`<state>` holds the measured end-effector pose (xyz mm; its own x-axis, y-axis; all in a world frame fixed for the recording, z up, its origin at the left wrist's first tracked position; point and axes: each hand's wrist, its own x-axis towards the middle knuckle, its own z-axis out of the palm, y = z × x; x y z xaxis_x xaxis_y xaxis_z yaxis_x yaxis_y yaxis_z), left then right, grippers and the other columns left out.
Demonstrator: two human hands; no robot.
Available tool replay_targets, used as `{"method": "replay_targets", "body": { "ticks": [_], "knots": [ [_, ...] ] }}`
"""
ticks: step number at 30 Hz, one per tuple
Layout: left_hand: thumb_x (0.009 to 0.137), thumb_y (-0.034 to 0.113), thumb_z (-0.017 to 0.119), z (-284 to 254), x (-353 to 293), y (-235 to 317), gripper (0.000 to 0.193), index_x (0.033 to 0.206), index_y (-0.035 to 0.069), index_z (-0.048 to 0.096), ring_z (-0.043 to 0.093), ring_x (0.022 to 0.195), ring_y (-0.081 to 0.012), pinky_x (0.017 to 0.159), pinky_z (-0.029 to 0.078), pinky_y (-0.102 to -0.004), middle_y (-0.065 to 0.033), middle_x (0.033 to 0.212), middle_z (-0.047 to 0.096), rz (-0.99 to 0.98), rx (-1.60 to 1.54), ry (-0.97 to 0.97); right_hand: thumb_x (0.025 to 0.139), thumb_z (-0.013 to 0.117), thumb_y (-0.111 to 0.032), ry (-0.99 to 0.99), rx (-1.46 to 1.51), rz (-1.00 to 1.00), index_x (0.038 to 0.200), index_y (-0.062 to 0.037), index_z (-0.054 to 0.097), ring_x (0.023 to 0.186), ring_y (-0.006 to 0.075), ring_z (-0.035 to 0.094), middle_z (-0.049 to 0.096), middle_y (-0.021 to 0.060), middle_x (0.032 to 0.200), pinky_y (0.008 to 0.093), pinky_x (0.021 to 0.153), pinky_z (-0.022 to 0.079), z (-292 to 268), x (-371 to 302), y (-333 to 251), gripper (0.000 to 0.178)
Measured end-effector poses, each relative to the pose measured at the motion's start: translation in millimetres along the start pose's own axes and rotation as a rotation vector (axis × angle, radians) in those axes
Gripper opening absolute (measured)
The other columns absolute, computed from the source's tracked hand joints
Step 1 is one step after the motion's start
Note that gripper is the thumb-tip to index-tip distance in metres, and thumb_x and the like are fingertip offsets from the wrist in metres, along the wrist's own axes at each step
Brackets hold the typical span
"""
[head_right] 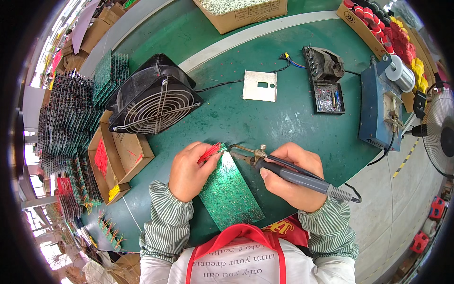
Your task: The person solders wires onto circuit boards using a soldering iron, taking wires from boxes and attaching them to the boards.
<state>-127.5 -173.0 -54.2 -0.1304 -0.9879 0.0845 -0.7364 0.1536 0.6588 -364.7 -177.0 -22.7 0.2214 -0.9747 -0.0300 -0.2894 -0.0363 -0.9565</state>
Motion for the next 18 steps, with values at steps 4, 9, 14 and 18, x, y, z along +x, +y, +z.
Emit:
{"method": "replay_targets", "body": {
  "ticks": [4, 9, 14, 18],
  "knots": [
    [0.079, 0.013, 0.07, -1, 1, 1, 0.015, 0.083, 0.0, 0.063, 0.057, 0.061, -0.0257, 0.055, 0.045, -0.034, -0.0116, 0.073, 0.059, -0.017, 0.005, -0.025, 0.068, 0.073, -0.009, 0.017, 0.016, 0.013, 0.08, -0.0015, 0.06, 0.058, 0.0093, 0.061, 0.065, 0.0045, 0.067, 0.024, 0.055, 0.047, -2, 0, -1, 0.019],
    [0.079, 0.012, 0.07, -4, -1, 1, 0.014, 0.083, 0.0, 0.064, 0.057, 0.062, -0.0258, 0.055, 0.045, -0.034, -0.0116, 0.074, 0.059, -0.016, 0.008, -0.022, 0.068, 0.073, -0.009, 0.02, 0.023, 0.007, 0.08, -0.0016, 0.06, 0.058, 0.0094, 0.061, 0.064, 0.0045, 0.067, 0.0238, 0.054, 0.047, -1, -4, -2, 0.019],
    [0.079, 0.01, 0.069, -41, -9, -3, 0.011, 0.085, 0.001, 0.066, 0.058, 0.062, -0.0255, 0.056, 0.045, -0.0343, -0.0108, 0.074, 0.06, 0.055, 0.174, 0.117, 0.069, 0.073, -0.008, 0.015, -0.001, -0.014, 0.081, -0.002, 0.061, 0.057, 0.0091, 0.06, 0.063, 0.0037, 0.065, 0.0233, 0.053, 0.046, -7, -14, -4, 0.018],
    [0.078, 0.008, 0.07, -72, -39, -6, 0.009, 0.083, 0.001, 0.067, 0.055, 0.058, -0.0192, 0.053, 0.043, -0.0297, -0.0085, 0.073, 0.059, -0.05, 0.487, 0.25, 0.071, 0.074, -0.01, -0.074, 0.02, -0.078, 0.081, -0.0024, 0.06, 0.054, 0.0086, 0.059, 0.062, 0.0038, 0.063, 0.024, 0.051, 0.045, 2, -24, -5, 0.019]
  ]
}}
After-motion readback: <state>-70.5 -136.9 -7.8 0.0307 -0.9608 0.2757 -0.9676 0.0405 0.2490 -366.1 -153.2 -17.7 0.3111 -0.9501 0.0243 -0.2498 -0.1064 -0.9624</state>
